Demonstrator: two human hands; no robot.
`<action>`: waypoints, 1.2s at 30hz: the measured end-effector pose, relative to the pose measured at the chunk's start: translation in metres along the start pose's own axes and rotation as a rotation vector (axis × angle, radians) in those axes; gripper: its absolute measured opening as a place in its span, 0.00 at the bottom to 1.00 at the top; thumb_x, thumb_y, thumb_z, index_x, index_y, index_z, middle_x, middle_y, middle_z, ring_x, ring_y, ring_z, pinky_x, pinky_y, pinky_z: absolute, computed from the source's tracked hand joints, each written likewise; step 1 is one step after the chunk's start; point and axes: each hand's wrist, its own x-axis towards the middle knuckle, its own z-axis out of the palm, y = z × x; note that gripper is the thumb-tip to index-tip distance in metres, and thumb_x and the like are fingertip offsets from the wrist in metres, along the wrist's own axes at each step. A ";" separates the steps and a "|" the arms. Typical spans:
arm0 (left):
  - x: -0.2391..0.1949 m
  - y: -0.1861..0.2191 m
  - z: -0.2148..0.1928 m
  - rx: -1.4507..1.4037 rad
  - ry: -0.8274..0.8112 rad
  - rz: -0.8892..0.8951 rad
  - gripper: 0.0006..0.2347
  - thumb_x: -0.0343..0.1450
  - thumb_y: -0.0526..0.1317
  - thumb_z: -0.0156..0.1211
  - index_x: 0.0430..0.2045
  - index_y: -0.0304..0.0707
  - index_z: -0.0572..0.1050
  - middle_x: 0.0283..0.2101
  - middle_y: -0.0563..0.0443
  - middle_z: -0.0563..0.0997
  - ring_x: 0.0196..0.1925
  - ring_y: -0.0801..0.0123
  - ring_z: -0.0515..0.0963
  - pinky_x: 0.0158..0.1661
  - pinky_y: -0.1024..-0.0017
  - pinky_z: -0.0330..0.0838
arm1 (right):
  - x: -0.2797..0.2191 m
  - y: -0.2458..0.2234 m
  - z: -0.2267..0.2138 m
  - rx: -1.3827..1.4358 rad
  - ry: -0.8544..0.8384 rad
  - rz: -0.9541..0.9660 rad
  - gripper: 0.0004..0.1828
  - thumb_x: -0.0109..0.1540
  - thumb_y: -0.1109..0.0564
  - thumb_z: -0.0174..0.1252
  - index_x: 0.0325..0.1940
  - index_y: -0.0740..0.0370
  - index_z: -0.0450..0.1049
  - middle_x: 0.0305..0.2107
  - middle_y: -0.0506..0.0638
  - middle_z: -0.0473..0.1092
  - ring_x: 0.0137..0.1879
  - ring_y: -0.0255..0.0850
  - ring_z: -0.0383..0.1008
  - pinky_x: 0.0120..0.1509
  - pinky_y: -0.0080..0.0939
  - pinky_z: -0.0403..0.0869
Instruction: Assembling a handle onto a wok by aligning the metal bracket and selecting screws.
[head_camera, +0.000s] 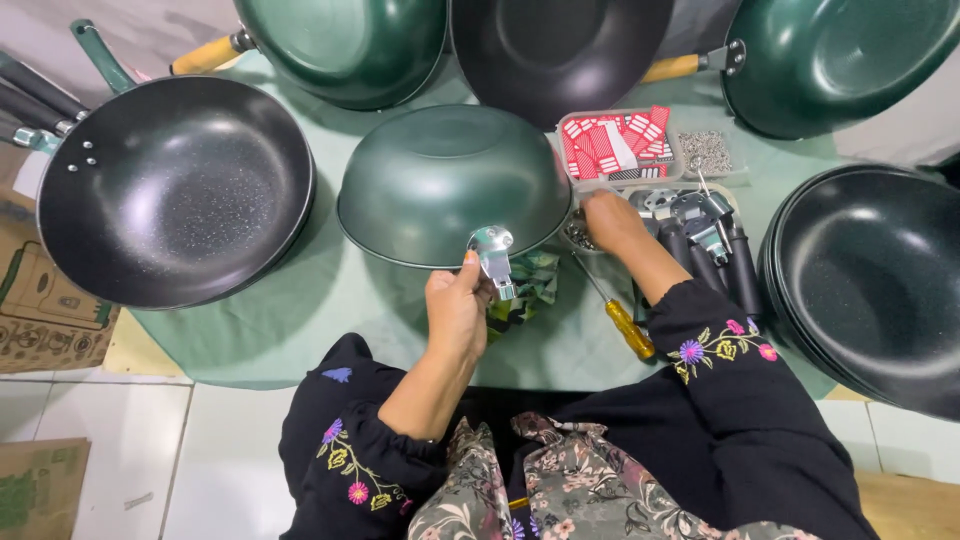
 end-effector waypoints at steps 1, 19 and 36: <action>0.000 0.001 0.001 -0.004 -0.001 0.003 0.07 0.74 0.36 0.62 0.36 0.34 0.69 0.27 0.44 0.79 0.23 0.66 0.81 0.27 0.73 0.77 | 0.001 0.003 -0.004 -0.004 0.003 -0.003 0.11 0.63 0.63 0.55 0.44 0.71 0.80 0.38 0.67 0.77 0.50 0.66 0.80 0.55 0.62 0.78; -0.026 0.044 0.026 0.105 0.047 -0.044 0.08 0.74 0.36 0.61 0.42 0.32 0.71 0.33 0.52 0.73 0.29 0.73 0.76 0.34 0.78 0.80 | -0.097 -0.077 -0.115 0.674 0.003 0.072 0.09 0.59 0.64 0.62 0.43 0.69 0.82 0.32 0.68 0.79 0.38 0.58 0.82 0.42 0.56 0.77; -0.036 0.056 0.031 0.120 0.089 -0.020 0.07 0.75 0.35 0.59 0.42 0.31 0.70 0.32 0.51 0.70 0.25 0.73 0.72 0.29 0.75 0.76 | -0.055 -0.136 0.032 1.312 -0.182 -0.079 0.09 0.51 0.58 0.70 0.33 0.63 0.80 0.18 0.55 0.76 0.25 0.45 0.78 0.34 0.40 0.74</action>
